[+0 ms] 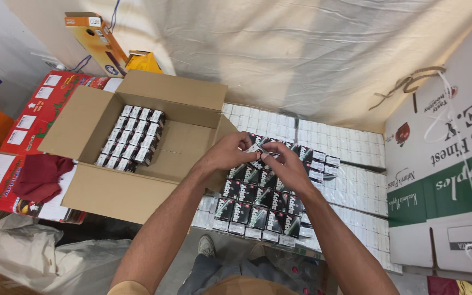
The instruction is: The person repeatedly picks small black and white boxes from a larger cardboard box and places them in neat rows on a white surface. The hands handle the boxes one at a time, arranging them in aligned columns. The process continues throughout the clip without visible completion.
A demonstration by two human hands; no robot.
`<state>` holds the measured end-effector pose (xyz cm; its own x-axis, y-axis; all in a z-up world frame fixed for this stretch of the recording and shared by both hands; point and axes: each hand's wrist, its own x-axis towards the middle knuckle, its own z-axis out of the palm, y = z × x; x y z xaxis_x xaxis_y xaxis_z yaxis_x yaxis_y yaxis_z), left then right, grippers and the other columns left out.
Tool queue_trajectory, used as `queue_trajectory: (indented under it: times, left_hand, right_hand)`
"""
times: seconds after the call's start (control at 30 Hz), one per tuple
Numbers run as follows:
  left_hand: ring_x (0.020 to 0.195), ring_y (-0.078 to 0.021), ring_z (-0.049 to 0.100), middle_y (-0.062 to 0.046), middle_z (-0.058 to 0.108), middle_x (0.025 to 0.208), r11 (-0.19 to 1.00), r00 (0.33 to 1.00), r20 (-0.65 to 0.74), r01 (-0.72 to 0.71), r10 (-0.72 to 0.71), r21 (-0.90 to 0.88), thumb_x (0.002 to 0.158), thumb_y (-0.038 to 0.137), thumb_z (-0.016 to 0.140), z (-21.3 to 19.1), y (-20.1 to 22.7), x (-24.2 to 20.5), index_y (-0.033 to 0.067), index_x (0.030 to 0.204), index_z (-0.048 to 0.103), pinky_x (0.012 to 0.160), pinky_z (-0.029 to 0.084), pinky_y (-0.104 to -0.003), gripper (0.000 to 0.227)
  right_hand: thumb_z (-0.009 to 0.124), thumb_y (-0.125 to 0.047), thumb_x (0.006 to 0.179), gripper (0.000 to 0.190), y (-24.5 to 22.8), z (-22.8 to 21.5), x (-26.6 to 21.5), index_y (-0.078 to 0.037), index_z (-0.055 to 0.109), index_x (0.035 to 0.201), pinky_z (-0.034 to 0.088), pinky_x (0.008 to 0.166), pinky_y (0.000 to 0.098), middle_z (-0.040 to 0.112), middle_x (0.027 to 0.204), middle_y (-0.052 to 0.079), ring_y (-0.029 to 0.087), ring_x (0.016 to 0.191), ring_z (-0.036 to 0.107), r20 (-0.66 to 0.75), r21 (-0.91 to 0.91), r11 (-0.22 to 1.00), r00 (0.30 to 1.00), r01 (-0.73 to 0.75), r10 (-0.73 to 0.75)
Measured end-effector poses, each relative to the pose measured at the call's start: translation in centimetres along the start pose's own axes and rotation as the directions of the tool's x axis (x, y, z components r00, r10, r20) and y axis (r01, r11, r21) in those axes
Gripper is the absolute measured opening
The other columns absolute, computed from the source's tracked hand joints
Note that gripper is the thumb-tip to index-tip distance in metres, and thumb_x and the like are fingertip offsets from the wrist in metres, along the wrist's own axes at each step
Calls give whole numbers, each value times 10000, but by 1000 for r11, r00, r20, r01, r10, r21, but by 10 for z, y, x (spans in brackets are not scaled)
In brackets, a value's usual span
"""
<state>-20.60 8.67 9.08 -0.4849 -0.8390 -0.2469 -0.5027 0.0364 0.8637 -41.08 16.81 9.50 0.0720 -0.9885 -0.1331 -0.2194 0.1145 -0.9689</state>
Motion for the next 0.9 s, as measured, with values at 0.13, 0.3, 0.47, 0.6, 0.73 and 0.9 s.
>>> queue_trajectory:
  times: [0.13,0.3,0.47,0.6,0.73,0.9]
  left_hand:
    - [794,-188,623,-80,601,864,983,989,80,-115,127,-142,755,278,848,34,44,-6,-17,996,664,760,548,-346,423]
    - [891,-185,691,-137,638,1019,914,887,320,-220,333,-341,856,120,813,69,72,10,-30,1150,658,867,589,-384,364]
    - [1160,-339,643,-224,651,1259,898,818,380,-348,432,-271,934,160,757,103,70,29,37,1179,736,991,550,-425,275]
    - [1145,-411,658,-250,640,1247,933,862,360,-306,356,-191,1000,183,668,135,79,26,26,1223,723,950,569,-466,278]
    - [967,-252,686,-176,718,1163,950,905,308,-240,293,-198,1003,197,653,187,49,43,67,1238,728,827,583,-398,280]
    - [1302,-413,546,-243,547,1438,901,960,241,-27,145,-433,1116,520,394,265,1,60,68,1514,489,1062,469,-528,610]
  right_hand:
    - [606,-368,1001,477,20,-43,-27,-56,614,1362,521,832,366,624,1245,169,243,1005,567,23,177,983,999,-52,49]
    - [512,-380,987,560,91,-93,-34,-54,535,1441,577,941,507,638,1304,203,312,1085,689,296,576,761,944,-299,147]
    - [568,-206,945,555,89,-118,-74,-13,519,1463,606,905,459,704,1215,178,264,1005,729,260,667,699,960,-257,105]
    - [641,-107,889,619,149,-139,-85,12,492,1478,601,923,418,692,1247,174,230,1040,720,171,648,729,975,-221,143]
    - [715,-33,828,629,148,-149,-91,-49,540,1432,606,860,347,699,1205,96,189,994,702,32,610,767,974,-198,226]
    - [890,-100,750,726,142,-156,-90,-121,505,1366,539,947,329,693,1049,34,148,1053,615,-381,333,901,835,-277,397]
